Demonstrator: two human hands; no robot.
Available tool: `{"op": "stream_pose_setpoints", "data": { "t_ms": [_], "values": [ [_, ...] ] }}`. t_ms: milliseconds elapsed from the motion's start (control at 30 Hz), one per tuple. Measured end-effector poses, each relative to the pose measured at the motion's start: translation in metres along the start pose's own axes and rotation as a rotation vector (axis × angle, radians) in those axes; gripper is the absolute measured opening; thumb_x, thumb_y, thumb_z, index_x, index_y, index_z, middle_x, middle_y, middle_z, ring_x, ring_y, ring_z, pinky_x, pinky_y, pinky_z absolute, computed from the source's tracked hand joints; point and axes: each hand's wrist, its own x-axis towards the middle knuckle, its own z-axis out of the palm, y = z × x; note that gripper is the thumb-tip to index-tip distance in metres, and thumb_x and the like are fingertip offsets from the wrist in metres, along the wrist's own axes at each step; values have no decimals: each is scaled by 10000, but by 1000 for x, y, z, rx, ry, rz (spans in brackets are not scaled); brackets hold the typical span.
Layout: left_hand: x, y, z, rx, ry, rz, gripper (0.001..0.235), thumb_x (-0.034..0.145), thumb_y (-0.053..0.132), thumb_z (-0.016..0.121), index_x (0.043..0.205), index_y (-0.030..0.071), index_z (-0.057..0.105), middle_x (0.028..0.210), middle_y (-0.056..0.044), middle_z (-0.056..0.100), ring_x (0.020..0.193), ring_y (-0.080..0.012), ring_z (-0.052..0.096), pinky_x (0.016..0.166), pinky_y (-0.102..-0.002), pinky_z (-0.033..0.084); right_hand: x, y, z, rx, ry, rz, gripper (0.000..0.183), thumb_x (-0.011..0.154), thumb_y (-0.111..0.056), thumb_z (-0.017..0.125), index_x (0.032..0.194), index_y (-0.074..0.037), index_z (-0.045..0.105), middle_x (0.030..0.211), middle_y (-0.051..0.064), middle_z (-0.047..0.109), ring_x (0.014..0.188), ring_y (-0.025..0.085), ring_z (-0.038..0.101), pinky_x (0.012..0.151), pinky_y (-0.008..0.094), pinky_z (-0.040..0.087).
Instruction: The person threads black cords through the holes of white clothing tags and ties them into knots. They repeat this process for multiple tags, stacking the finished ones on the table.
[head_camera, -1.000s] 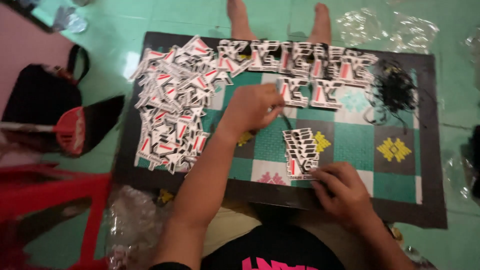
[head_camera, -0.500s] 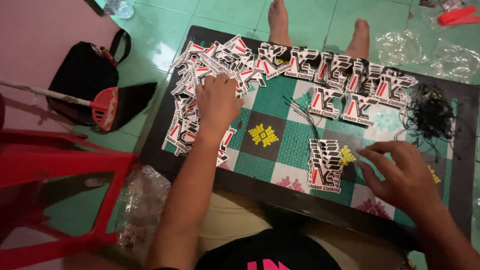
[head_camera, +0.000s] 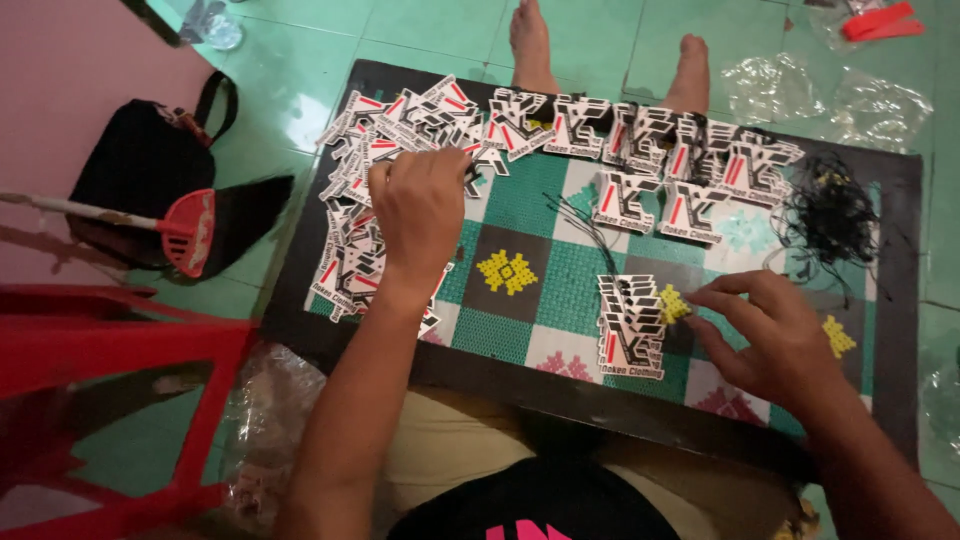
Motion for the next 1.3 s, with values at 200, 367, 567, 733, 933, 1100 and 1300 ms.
{"op": "stream_pose_setpoints", "data": {
  "t_ms": [200,367,567,733,933,1100,1300],
  "values": [
    [4,72,-22,-899,-306,-283,274,1085,330,478,1058,161,693,904,31,731,643,-92,603,574,-305,421,13,-39,-22,172,133,244,289,943,-276,735,1158,-84,742,958,56,724,796,203,642,756,360,515],
    [-28,143,-28,-1262,-412,-422,209,1045,332,610,1001,194,761,857,-44,761,869,-195,737,821,-376,573,3,-48,-6,557,336,480,365,817,-139,852,1147,-19,753,945,111,728,781,248,731,697,341,594],
    [-55,170,-38,-1331,-434,-324,207,1012,285,678,1135,127,728,1031,-121,736,959,-289,720,837,-403,558,-18,-66,9,329,497,481,146,878,-134,803,1001,-58,783,755,43,667,582,184,604,570,298,525],
    [-83,169,-40,-1609,-588,-472,501,979,397,665,1245,-4,522,980,-128,582,865,-211,562,758,-360,489,-40,-69,46,-362,659,190,137,836,-111,786,973,-111,781,867,74,720,662,262,655,632,410,549],
    [-86,160,-51,-1613,-685,-603,171,1009,149,647,1071,-8,666,744,-74,660,665,-116,628,619,-251,545,-11,-82,10,-249,506,-102,63,966,-59,702,952,-97,751,888,99,682,747,248,677,663,365,540],
    [-78,143,-52,-1249,-527,-454,120,946,189,722,946,75,756,621,-127,676,570,-161,605,494,-312,494,-40,-8,-1,-166,328,305,243,873,-127,790,1111,-84,761,944,141,685,860,338,672,756,441,546],
    [-99,133,-29,-1232,-453,-363,129,925,237,740,927,114,782,647,-103,709,570,-186,664,538,-317,528,-50,57,-6,-288,122,548,327,872,-132,834,1179,-55,752,1001,189,624,879,419,673,755,519,548]
  ]
}}
